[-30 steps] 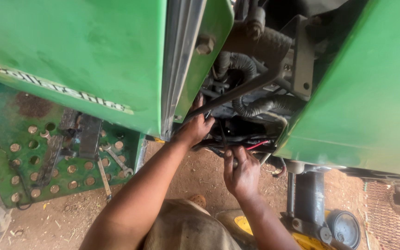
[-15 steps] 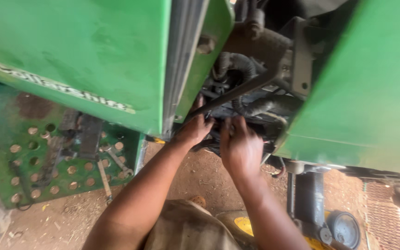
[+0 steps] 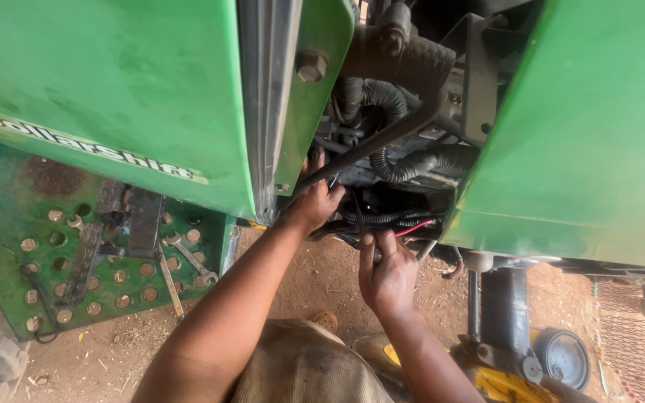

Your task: The person works on the engine compartment of a green tractor, using a wrench to tighten or loosen bolts and nuts. They also handle various wires and hoses within the engine bay.

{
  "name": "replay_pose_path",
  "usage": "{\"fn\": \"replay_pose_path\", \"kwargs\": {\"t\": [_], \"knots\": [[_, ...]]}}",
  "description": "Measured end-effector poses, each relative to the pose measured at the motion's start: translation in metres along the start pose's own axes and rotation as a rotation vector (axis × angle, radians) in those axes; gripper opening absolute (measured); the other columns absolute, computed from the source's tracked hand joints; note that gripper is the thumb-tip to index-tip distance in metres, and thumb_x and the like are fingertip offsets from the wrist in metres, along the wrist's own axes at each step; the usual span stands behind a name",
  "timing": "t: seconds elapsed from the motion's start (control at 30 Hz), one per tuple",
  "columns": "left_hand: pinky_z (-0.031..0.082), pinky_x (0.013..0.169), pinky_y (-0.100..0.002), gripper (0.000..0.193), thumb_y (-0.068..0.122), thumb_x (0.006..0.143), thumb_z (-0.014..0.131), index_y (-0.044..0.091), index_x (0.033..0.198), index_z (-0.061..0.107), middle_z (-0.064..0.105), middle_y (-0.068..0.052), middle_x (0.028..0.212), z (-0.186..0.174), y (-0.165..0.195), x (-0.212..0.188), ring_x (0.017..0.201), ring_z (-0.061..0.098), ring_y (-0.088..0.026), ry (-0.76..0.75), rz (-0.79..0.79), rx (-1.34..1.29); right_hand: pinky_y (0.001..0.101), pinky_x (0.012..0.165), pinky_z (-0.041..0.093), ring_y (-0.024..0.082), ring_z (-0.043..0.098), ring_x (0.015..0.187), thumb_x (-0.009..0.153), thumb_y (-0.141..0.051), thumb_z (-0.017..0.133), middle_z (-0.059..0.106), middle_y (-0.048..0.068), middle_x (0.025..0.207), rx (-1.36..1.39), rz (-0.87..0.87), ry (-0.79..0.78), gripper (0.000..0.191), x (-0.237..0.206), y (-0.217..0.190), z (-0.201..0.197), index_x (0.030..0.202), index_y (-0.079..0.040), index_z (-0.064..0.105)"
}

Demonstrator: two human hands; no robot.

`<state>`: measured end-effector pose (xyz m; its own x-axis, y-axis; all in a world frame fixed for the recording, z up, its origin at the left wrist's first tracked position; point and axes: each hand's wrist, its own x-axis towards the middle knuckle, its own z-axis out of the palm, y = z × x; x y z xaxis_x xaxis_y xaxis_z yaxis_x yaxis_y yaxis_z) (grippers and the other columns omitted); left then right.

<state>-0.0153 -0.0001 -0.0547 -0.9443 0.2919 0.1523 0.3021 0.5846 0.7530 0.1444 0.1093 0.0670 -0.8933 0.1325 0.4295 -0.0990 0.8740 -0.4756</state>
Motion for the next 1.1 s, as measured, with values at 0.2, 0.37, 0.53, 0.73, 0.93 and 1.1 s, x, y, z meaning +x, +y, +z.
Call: {"fn": "replay_pose_path", "kwargs": {"t": [0.2,0.37,0.53,0.73,0.93,1.1], "knots": [[0.021,0.123,-0.058,0.1,0.035,0.087,0.077,-0.003,0.158,0.018,0.02,-0.045,0.158,0.004,-0.003,-0.001,0.149,0.019,-0.057,0.124,0.109,0.016,0.0418,0.05,0.052,0.026,0.063,0.053,0.098,-0.011,0.057,0.062,0.011,0.066,0.022,-0.076,-0.039,0.009,0.001,-0.012,0.004,0.098,-0.002,0.058],[0.022,0.127,-0.055,0.097,0.035,0.09,0.075,-0.002,0.16,0.019,0.023,-0.038,0.161,0.005,-0.003,0.002,0.152,0.023,-0.052,0.085,0.045,-0.009,0.0392,0.04,0.048,0.025,0.059,0.045,0.102,-0.012,0.056,0.061,0.01,0.063,-0.043,-0.023,-0.058,0.013,0.019,-0.004,0.01,0.093,-0.003,0.057],[0.014,0.124,-0.055,0.103,0.037,0.09,0.075,-0.004,0.159,0.01,0.012,-0.039,0.16,0.003,0.002,0.005,0.15,0.011,-0.053,-0.044,-0.035,0.024,0.036,0.048,0.053,0.024,0.066,0.045,0.101,-0.015,0.061,0.068,0.015,0.059,-0.039,0.051,-0.044,0.028,0.087,0.013,0.008,0.077,-0.003,0.069],[0.014,0.127,-0.05,0.102,0.035,0.087,0.076,-0.001,0.16,0.014,0.002,-0.036,0.164,0.0,0.005,0.007,0.154,0.006,-0.05,0.023,-0.02,0.031,0.0356,0.035,0.052,0.024,0.066,0.04,0.101,-0.015,0.059,0.07,0.016,0.064,-0.061,0.03,0.033,0.021,0.074,-0.019,-0.007,0.105,0.004,0.066],[0.016,0.127,-0.051,0.097,0.03,0.091,0.078,0.0,0.159,0.016,-0.003,-0.036,0.164,0.004,0.004,0.003,0.155,0.001,-0.051,0.018,-0.019,-0.053,0.0404,0.042,0.051,0.027,0.063,0.044,0.105,-0.019,0.056,0.062,0.013,0.058,-0.082,0.123,0.008,0.021,0.025,-0.012,-0.009,0.091,-0.003,0.056],[0.022,0.125,-0.054,0.103,0.027,0.089,0.079,-0.004,0.162,0.012,-0.002,-0.038,0.162,0.0,0.002,-0.001,0.153,0.005,-0.055,0.104,0.116,-0.091,0.0437,0.048,0.049,0.027,0.063,0.049,0.105,-0.022,0.054,0.063,0.012,0.062,0.011,0.188,-0.031,0.021,-0.004,-0.003,-0.006,0.098,-0.004,0.061]]}}
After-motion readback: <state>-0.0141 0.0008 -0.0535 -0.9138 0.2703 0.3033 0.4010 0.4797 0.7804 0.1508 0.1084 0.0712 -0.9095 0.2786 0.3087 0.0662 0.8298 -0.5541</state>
